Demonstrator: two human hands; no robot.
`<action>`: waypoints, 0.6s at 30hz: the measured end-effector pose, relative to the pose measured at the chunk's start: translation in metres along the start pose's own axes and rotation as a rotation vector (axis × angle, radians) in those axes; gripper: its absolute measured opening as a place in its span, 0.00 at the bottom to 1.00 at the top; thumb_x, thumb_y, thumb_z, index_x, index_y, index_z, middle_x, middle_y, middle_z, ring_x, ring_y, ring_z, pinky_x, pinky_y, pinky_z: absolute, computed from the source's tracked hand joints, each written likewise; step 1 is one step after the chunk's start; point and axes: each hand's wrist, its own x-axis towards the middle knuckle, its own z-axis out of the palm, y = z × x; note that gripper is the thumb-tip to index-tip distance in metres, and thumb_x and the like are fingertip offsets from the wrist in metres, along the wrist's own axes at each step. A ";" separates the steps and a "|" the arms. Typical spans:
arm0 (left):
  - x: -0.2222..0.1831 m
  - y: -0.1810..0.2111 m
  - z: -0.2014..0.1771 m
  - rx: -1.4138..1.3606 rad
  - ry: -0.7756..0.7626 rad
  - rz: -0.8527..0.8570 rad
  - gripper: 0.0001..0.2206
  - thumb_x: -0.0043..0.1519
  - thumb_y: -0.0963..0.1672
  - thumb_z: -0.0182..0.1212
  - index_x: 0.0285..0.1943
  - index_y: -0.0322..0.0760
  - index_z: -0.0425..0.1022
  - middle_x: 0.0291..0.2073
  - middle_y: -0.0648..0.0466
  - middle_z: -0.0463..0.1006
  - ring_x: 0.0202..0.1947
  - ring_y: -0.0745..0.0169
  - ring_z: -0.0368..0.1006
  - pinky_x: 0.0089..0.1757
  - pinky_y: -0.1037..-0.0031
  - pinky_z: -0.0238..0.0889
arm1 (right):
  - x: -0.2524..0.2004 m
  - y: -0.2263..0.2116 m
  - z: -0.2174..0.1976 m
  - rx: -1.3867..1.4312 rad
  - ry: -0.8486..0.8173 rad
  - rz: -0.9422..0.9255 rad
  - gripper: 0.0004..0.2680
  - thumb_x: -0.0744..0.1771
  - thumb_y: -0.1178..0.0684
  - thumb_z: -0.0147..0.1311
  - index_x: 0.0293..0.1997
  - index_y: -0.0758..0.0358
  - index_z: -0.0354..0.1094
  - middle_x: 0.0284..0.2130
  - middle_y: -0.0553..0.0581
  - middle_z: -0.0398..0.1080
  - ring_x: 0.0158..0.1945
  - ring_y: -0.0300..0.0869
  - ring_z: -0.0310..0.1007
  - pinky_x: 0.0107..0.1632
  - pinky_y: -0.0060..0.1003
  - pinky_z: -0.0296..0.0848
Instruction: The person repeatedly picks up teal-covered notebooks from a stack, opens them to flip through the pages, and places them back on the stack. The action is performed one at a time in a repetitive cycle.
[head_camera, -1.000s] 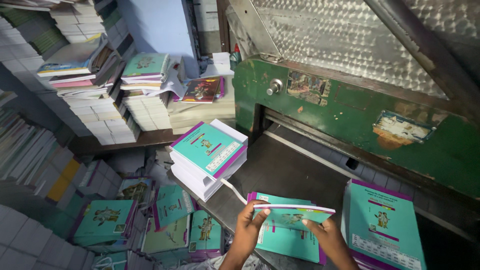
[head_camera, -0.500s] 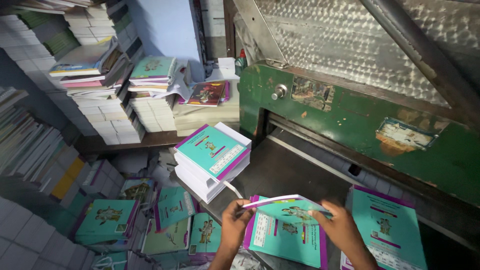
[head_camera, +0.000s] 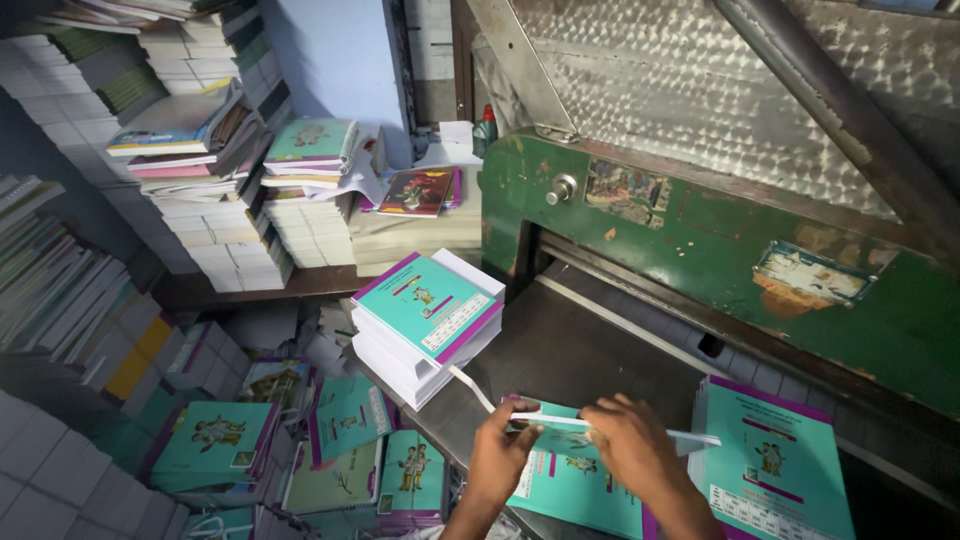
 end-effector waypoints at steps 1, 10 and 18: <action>0.000 -0.009 -0.002 0.026 0.001 0.008 0.08 0.61 0.37 0.66 0.48 0.33 0.77 0.34 0.53 0.79 0.36 0.71 0.72 0.40 0.77 0.68 | 0.002 -0.002 0.000 -0.028 -0.110 0.086 0.06 0.62 0.58 0.58 0.41 0.59 0.73 0.38 0.62 0.74 0.47 0.61 0.71 0.54 0.56 0.64; 0.008 -0.081 -0.030 -0.039 -0.016 -0.015 0.04 0.61 0.38 0.67 0.41 0.33 0.76 0.28 0.58 0.76 0.32 0.73 0.67 0.37 0.79 0.64 | -0.002 0.008 0.023 -0.006 -0.189 0.231 0.10 0.62 0.57 0.60 0.46 0.57 0.76 0.44 0.62 0.76 0.53 0.59 0.73 0.55 0.51 0.69; 0.007 -0.117 -0.044 -0.105 -0.040 -0.043 0.06 0.58 0.37 0.69 0.39 0.34 0.76 0.28 0.61 0.74 0.32 0.74 0.66 0.38 0.79 0.62 | -0.043 0.062 0.013 0.044 -0.236 0.511 0.08 0.63 0.52 0.62 0.43 0.56 0.77 0.38 0.58 0.80 0.44 0.50 0.80 0.47 0.39 0.77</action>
